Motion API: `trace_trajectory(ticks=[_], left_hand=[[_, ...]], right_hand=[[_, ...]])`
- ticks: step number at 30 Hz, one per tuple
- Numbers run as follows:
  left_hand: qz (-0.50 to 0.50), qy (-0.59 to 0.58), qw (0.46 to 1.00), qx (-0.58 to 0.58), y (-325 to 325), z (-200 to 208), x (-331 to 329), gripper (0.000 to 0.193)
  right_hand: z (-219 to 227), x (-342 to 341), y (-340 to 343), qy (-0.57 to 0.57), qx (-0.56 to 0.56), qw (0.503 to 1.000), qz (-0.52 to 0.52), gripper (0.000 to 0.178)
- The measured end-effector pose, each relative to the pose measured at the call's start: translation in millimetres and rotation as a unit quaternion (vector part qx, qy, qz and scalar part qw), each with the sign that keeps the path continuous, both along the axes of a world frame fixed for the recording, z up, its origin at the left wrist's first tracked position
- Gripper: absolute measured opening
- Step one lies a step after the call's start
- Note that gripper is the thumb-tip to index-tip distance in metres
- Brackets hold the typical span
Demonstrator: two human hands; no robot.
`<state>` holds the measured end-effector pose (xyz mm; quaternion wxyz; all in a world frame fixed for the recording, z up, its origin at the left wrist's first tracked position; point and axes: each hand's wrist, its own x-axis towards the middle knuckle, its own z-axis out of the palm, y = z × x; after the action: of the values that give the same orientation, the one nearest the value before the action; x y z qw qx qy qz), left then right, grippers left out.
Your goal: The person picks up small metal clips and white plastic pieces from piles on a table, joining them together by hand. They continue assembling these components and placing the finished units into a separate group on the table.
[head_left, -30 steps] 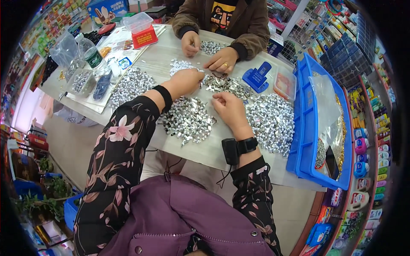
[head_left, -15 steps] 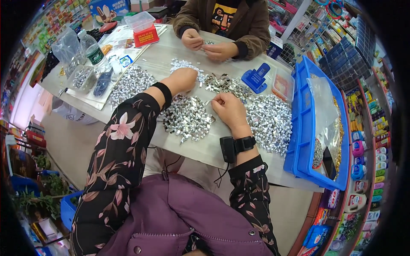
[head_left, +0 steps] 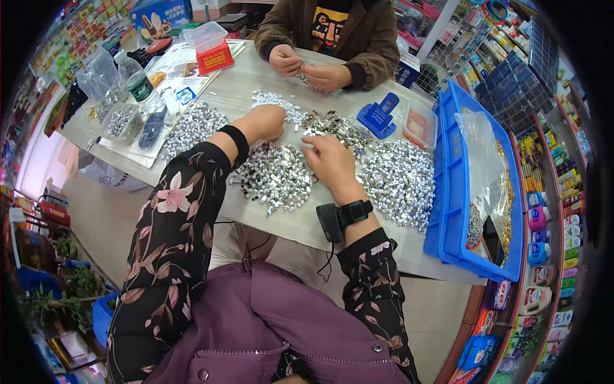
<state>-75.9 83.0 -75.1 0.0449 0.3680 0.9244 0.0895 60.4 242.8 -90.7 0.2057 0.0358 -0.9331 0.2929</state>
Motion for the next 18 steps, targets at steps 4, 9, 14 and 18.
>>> trace_trajectory(ticks=[4,9,14,18], left_hand=[[-0.015,0.056,0.998,0.009,-0.1,-5.8,4.8,0.012],[-0.048,0.08,0.996,0.015,-4.0,-8.1,3.7,0.014],[-0.056,0.068,0.996,0.015,-7.8,-0.3,10.1,0.012],[-0.046,0.024,0.997,0.056,-14.8,9.1,16.8,0.017]], right_hand=[[-1.6,-2.6,-1.5,0.001,0.034,0.999,0.015,0.014],[-1.5,-3.3,-2.8,-0.009,0.03,0.999,0.014,0.012],[-2.3,-2.2,4.9,-0.034,-0.115,0.993,-0.021,0.011],[-10.1,-4.0,9.6,-0.032,-0.327,0.943,0.054,0.011]])
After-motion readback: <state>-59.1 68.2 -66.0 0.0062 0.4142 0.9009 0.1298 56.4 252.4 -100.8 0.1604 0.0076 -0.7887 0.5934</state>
